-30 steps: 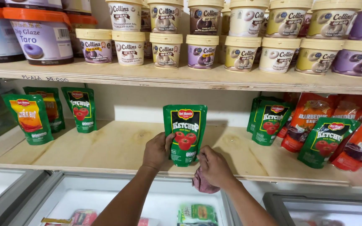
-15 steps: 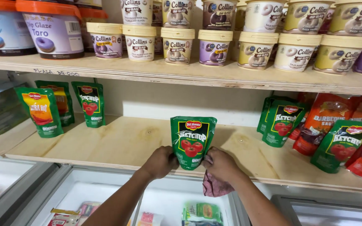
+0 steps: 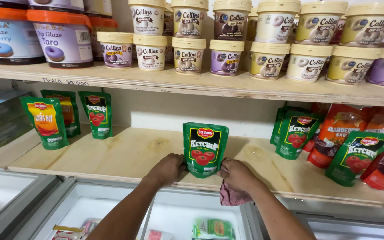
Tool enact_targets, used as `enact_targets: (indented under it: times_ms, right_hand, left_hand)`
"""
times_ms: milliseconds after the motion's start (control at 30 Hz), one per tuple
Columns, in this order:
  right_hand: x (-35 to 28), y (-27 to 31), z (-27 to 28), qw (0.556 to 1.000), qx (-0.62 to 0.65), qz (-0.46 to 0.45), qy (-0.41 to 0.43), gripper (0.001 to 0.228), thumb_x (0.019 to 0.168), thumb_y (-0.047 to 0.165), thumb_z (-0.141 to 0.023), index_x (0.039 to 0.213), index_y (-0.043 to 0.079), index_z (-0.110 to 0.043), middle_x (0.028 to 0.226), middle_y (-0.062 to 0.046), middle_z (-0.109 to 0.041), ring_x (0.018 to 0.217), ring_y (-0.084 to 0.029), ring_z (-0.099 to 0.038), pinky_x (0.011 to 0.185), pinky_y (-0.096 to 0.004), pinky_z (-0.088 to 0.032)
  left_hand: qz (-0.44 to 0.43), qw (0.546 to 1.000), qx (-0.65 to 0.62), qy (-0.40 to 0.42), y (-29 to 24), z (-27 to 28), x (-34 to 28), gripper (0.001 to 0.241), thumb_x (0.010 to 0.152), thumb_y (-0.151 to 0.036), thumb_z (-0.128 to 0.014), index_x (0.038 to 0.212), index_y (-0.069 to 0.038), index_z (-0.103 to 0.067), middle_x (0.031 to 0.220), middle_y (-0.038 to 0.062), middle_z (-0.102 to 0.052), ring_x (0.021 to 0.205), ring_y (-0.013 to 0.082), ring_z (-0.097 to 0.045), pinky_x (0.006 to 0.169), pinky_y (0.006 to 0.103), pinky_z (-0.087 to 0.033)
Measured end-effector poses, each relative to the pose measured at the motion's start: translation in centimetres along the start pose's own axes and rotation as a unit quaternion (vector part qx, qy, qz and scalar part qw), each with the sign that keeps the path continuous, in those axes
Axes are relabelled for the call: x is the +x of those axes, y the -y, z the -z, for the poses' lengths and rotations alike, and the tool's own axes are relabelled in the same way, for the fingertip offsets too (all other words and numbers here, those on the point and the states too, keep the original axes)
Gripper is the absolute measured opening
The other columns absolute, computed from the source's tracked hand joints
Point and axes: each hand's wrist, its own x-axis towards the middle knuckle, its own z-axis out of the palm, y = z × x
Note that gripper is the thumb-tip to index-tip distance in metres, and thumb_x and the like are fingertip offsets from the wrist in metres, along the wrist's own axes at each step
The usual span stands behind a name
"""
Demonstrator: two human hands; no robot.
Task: Cleaning a wooden shelf with a cloth and organizing various sauce pouches in a retail setting.
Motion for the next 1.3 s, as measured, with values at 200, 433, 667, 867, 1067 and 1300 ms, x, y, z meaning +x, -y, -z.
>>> enact_targets:
  times_ms: [200, 433, 667, 867, 1067, 1300]
  right_hand:
    - [-0.7, 0.1, -0.3, 1.0, -0.013, -0.026, -0.004, 0.022, 0.09, 0.027, -0.067, 0.085, 0.006, -0.066, 0.081, -0.017, -0.065, 0.085, -0.04, -0.069, 0.074, -0.047, -0.054]
    - [-0.8, 0.2, -1.0, 0.999, -0.014, -0.026, -0.027, 0.024, 0.089, 0.03, -0.07, 0.086, 0.006, -0.066, 0.083, -0.017, -0.065, 0.086, -0.042, -0.069, 0.073, -0.049, -0.054]
    - [-1.0, 2.3, -1.8, 0.993, -0.062, -0.045, -0.088, 0.008, 0.085, 0.022, -0.065, 0.087, 0.014, -0.063, 0.083, -0.007, -0.067, 0.083, -0.033, -0.068, 0.073, -0.045, -0.052]
    - [-1.2, 2.8, -2.2, 0.986, -0.118, -0.007, -0.117, 0.01, 0.087, 0.02, -0.06, 0.094, 0.014, -0.064, 0.093, -0.004, -0.07, 0.086, -0.029, -0.067, 0.075, -0.044, -0.05]
    - [-0.4, 4.4, -3.9, 0.983, -0.125, -0.007, -0.137, 0.017, 0.086, 0.024, -0.063, 0.1, 0.015, -0.064, 0.096, -0.004, -0.068, 0.086, -0.031, -0.066, 0.076, -0.044, -0.051]
    - [1.9, 8.3, -6.3, 0.985, -0.115, -0.025, -0.13, 0.016, 0.087, 0.024, -0.063, 0.098, 0.013, -0.063, 0.095, -0.006, -0.067, 0.088, -0.031, -0.065, 0.078, -0.045, -0.052]
  left_hand:
    - [0.084, 0.993, -0.08, -0.004, 0.2, -1.3, -0.4, 0.022, 0.094, -0.021, -0.065, 0.111, -0.007, -0.069, 0.101, 0.018, -0.076, 0.103, 0.0385, -0.073, 0.085, 0.0463, -0.06]
    - [0.155, 0.956, -0.245, -0.049, -3.5, -1.9, -0.3, 0.091, 0.078, -0.035, -0.079, 0.156, -0.013, -0.037, 0.142, 0.012, -0.063, 0.129, 0.0336, -0.062, 0.109, 0.0467, -0.053]
    - [0.143, 0.895, -0.318, -0.279, -7.6, -6.3, 0.8, 0.128, 0.07, -0.021, -0.09, 0.161, -0.003, -0.003, 0.143, 0.026, -0.045, 0.13, 0.0416, -0.053, 0.109, 0.0486, -0.049]
    - [0.086, 0.902, -0.203, -0.372, -6.0, -9.7, 2.2, 0.126, 0.07, -0.009, -0.085, 0.159, 0.007, 0.003, 0.136, 0.032, -0.042, 0.118, 0.0463, -0.051, 0.105, 0.0527, -0.043]
    - [0.097, 0.911, -0.217, -0.337, -4.2, -7.7, 1.3, 0.127, 0.071, -0.01, -0.087, 0.16, 0.003, 0.002, 0.141, 0.029, -0.043, 0.125, 0.0439, -0.052, 0.105, 0.0495, -0.046]
    - [0.151, 0.909, -0.23, -0.314, -1.4, -4.7, -0.7, 0.128, 0.071, -0.012, -0.088, 0.162, -0.002, 0.002, 0.144, 0.026, -0.043, 0.127, 0.041, -0.053, 0.105, 0.0474, -0.048]
